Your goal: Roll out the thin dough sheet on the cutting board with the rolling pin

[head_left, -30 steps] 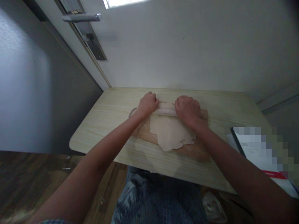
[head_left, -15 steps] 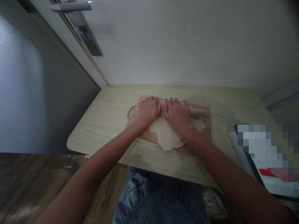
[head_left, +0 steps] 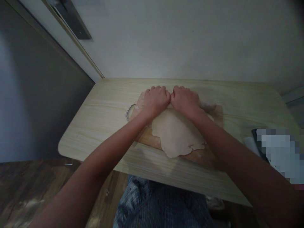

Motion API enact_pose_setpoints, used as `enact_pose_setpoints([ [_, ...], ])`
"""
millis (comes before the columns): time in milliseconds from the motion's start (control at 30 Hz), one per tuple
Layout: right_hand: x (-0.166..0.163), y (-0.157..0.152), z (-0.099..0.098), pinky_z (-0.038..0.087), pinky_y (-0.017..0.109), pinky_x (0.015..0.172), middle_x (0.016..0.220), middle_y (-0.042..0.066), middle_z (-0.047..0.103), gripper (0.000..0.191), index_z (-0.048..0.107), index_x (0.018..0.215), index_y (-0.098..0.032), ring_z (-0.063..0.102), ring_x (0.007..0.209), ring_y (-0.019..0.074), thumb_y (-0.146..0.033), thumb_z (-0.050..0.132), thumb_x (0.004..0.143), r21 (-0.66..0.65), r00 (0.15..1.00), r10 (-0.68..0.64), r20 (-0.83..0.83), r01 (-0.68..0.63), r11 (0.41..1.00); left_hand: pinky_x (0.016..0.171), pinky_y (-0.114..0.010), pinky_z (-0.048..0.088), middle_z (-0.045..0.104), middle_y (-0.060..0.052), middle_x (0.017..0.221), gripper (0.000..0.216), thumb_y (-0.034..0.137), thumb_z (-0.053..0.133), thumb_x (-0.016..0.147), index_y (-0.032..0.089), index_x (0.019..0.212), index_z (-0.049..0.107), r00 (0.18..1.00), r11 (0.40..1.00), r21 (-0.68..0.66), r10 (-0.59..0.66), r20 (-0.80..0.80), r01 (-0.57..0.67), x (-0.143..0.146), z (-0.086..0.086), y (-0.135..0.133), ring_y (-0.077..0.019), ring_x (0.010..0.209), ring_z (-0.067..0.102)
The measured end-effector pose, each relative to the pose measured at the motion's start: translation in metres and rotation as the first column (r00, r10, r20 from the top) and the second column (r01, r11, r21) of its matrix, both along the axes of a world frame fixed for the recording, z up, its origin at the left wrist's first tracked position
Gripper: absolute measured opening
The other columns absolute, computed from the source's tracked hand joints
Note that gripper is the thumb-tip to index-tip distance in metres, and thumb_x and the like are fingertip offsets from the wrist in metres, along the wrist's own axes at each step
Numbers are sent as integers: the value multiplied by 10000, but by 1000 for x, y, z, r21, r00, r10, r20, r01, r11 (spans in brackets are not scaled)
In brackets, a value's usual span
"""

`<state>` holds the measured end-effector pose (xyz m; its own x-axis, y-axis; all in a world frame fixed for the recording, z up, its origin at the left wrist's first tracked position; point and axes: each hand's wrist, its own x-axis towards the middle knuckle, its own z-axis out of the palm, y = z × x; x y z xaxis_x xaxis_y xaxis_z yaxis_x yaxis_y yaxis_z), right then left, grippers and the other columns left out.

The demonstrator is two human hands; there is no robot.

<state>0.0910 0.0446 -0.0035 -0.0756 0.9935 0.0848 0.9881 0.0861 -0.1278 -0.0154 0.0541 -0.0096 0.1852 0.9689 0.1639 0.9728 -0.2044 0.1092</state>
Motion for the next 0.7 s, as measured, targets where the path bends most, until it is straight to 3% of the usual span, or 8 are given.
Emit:
enact_pose_setpoints([
  [233,2,16,3,459,384,704,937,196,660,408,660,942,-90,623,869,281,-298,321,849,-79,998,-53,-38,50,996,804,-345,413,635,-136,966,421,298,273,841,105,959,627,997,991,-122,53,56,-46,1,5,15,-224,901,577],
  [700,6,40,-4,468,446,723,952,215,645,409,645,974,-70,615,907,326,-320,348,848,-85,996,-31,-86,24,996,828,-369,418,594,-128,1045,368,306,321,852,116,1009,593,994,988,-139,74,80,-62,3,0,40,-259,1008,553],
])
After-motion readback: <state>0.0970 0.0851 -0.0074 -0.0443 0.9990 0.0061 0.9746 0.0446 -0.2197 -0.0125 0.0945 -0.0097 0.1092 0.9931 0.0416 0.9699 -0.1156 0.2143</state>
